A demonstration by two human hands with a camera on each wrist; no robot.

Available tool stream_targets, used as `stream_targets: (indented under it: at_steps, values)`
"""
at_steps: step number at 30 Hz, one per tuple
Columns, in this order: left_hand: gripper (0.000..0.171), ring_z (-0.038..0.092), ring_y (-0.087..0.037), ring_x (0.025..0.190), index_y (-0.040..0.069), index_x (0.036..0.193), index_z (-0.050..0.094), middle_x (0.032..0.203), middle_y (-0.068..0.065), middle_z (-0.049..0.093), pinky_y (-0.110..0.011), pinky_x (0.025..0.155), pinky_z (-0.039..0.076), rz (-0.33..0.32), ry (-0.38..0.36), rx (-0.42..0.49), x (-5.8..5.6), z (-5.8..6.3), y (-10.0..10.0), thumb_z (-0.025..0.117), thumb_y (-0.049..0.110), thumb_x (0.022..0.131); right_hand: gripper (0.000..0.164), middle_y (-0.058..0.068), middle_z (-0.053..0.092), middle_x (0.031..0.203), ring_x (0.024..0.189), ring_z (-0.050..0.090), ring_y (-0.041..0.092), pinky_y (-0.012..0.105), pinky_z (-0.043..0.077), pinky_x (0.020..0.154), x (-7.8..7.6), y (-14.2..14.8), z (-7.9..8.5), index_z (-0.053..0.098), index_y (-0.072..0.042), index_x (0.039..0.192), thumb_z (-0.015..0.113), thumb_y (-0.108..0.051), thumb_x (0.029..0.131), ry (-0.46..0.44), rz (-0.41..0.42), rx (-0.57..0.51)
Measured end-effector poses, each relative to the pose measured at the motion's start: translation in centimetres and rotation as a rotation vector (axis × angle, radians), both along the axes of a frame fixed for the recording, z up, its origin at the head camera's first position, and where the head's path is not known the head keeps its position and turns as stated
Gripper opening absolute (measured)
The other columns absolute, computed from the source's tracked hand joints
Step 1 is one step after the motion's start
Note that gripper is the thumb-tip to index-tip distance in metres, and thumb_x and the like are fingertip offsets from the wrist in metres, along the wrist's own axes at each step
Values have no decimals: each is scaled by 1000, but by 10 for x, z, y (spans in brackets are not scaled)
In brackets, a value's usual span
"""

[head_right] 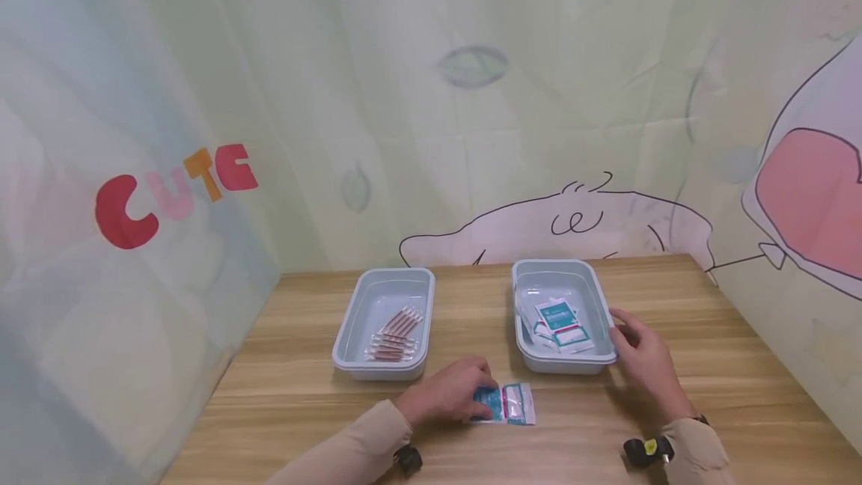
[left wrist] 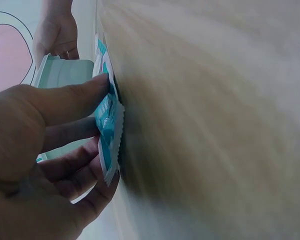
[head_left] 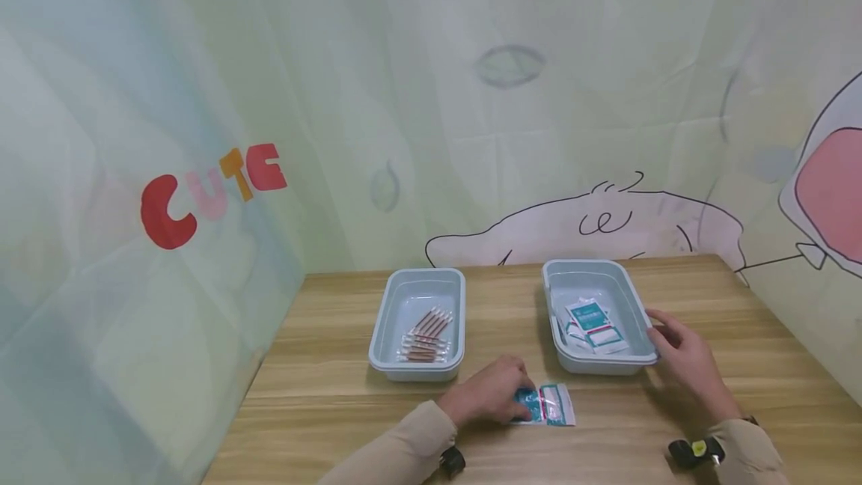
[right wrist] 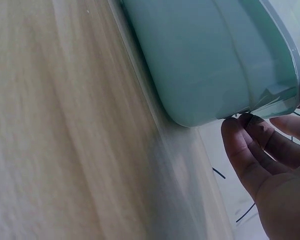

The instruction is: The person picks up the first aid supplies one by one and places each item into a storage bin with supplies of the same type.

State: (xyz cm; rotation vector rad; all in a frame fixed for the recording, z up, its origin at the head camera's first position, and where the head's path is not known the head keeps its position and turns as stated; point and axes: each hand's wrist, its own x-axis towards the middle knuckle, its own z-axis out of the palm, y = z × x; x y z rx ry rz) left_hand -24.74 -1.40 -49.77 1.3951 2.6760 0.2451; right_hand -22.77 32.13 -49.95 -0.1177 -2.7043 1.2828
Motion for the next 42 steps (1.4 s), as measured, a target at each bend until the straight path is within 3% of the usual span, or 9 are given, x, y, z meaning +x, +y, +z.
stream_targets:
  at_steps: [7, 23, 36, 42]
  values:
    - [33, 48, 2, 74, 16, 106, 77, 85, 8, 59, -8, 66, 39, -21, 20, 26, 1, 0, -1, 82, 32, 78, 57, 35, 45, 138, 123, 47, 49, 62, 45, 96, 0, 0, 1, 36, -2, 148, 38, -39, 104, -4, -5, -3]
    - [22, 51, 1, 76, 16, 102, 78, 85, 9, 62, -9, 68, 42, -19, 48, 5, 3, 1, -1, 77, 27, 83, 56, 35, 47, 137, 122, 49, 50, 63, 45, 95, 0, 0, 0, 38, -2, 147, 39, -38, 104, 12, -1, -1]
    - [30, 48, 2, 74, 14, 109, 75, 86, 7, 59, -8, 64, 40, 52, -15, 65, 3, 5, 1, 77, 27, 83, 56, 35, 46, 138, 123, 47, 50, 64, 44, 96, 0, 0, 0, 37, -2, 147, 39, -38, 104, 10, -2, -5]
    - [28, 50, 2, 74, 14, 110, 75, 87, 6, 61, -8, 64, 41, 57, 5, 93, 2, 11, 1, 76, 27, 84, 57, 35, 45, 138, 123, 47, 50, 64, 44, 96, 0, -1, 1, 37, -2, 148, 38, -38, 104, 3, 1, -2]
